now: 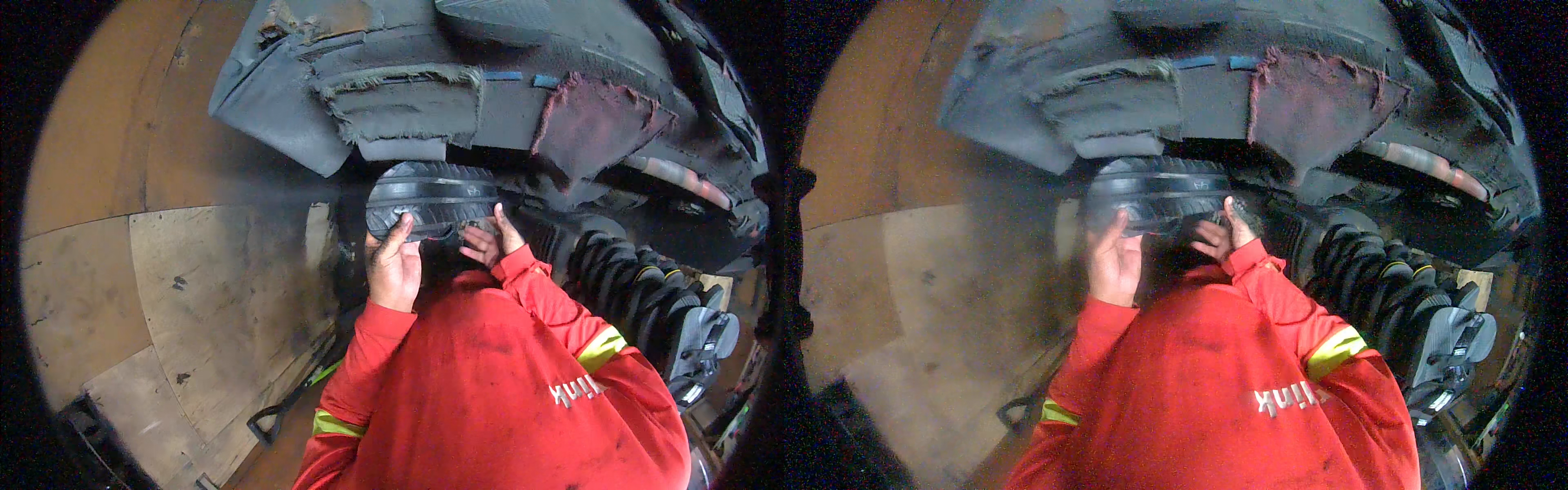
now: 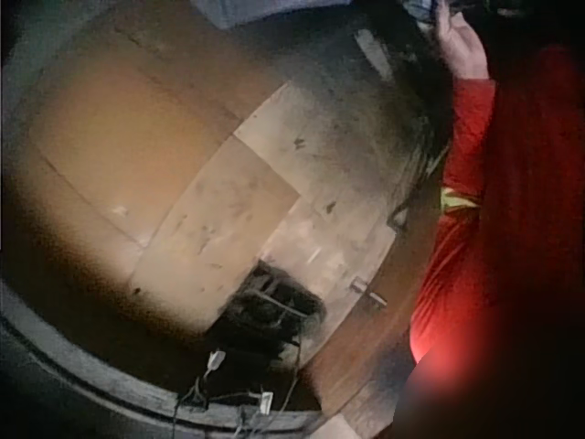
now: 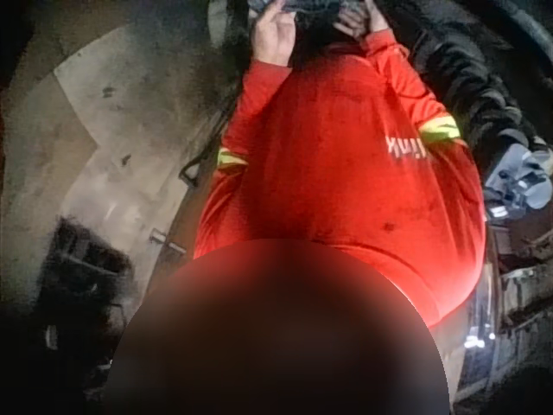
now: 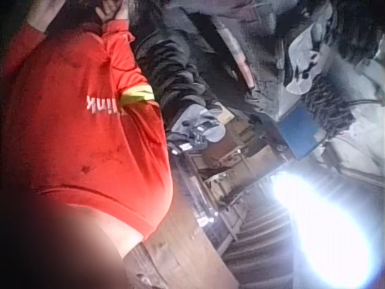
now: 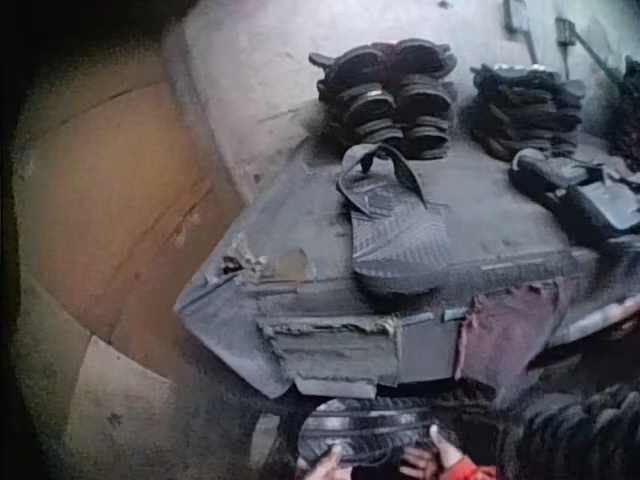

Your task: The person repeatedly presses and rubs the sole of a flip-flop against a rough surface to shape or smooth it, then places it on a pile of similar footwear. The person continues this process with multiple flip-flops, handling them one at a time.

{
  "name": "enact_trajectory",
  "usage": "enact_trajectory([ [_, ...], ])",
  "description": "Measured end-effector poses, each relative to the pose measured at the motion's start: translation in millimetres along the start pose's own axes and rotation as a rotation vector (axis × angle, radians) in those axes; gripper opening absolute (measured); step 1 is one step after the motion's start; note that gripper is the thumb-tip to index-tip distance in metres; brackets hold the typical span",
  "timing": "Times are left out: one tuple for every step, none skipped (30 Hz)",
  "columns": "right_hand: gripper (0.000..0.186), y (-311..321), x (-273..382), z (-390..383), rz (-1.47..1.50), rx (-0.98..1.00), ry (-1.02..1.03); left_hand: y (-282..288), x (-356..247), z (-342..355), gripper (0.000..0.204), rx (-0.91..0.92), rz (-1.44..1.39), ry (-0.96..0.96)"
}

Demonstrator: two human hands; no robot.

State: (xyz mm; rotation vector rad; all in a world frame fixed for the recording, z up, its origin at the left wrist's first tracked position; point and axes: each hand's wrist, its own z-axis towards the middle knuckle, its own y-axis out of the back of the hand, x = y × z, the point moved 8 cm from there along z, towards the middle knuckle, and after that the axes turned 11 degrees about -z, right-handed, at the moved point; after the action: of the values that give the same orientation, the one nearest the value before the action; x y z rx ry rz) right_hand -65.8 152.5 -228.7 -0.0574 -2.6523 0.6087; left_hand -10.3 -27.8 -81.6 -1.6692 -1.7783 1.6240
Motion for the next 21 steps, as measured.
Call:
enact_trajectory([
  [0.090,-9,-11,4,0.250,0.099,-0.128,-2,-2,0,0.046,0.002,-0.002,-0.012],
  [0.071,-18,-15,8,0.293,0.159,-0.114,-4,-5,-2,0.047,0.019,0.090,-0.046],
  [0.065,-26,-4,14,0.288,0.245,0.022,-4,-6,-3,0.045,0.005,0.075,-0.043],
  [0.060,-34,2,19,0.299,0.300,0.098,-4,-8,-6,0.043,-0.017,0.064,-0.041],
  [0.055,-42,10,22,0.301,0.372,0.189,-5,-9,-8,0.041,-0.026,0.059,-0.026],
  [0.045,-45,11,24,0.322,0.382,0.181,-12,-14,-10,0.042,0.033,0.048,-0.072],
  [0.045,-49,13,25,0.351,0.404,0.189,-11,-15,-12,0.043,0.001,0.065,-0.069],
  [0.045,-49,17,25,0.373,0.399,0.201,-12,-15,-13,0.043,-0.008,0.072,-0.067],
  [0.045,-50,20,23,0.401,0.411,0.216,-8,-16,-15,0.044,-0.077,0.084,-0.071],
  [0.044,-48,21,23,0.404,0.377,0.201,-4,-15,-16,0.045,-0.135,0.102,-0.048],
  [0.044,-48,24,20,0.414,0.364,0.197,-12,-15,-16,0.046,-0.029,0.096,-0.054],
  [0.044,-51,28,18,0.427,0.383,0.200,-13,-17,-17,0.046,-0.005,0.093,-0.070],
  [0.043,-53,30,17,0.432,0.370,0.191,-18,-18,-17,0.047,0.067,0.077,-0.080],
  [0.043,-57,33,16,0.438,0.381,0.191,-11,-17,-17,0.047,0.008,0.056,-0.031],
  [0.043,-58,34,15,0.448,0.362,0.176,-6,-21,-17,0.045,-0.034,0.052,-0.058],
  [0.044,-62,36,16,0.443,0.365,0.178,-3,-25,-18,0.043,-0.049,0.049,-0.067],
  [0.044,-72,41,12,0.429,0.479,0.208,1,-28,-19,0.042,-0.071,0.042,-0.078],
  [0.045,-76,43,11,0.412,0.512,0.220,0,-29,-18,0.041,-0.054,0.046,-0.076],
  [0.046,-84,47,5,0.401,0.615,0.253,0,-30,-18,0.041,-0.049,0.047,-0.077],
  [0.047,-83,47,5,0.374,0.611,0.255,0,-30,-18,0.041,-0.044,0.048,-0.080],
  [0.048,-77,44,8,0.387,0.518,0.220,5,-33,-19,0.041,-0.115,0.053,-0.118],
])
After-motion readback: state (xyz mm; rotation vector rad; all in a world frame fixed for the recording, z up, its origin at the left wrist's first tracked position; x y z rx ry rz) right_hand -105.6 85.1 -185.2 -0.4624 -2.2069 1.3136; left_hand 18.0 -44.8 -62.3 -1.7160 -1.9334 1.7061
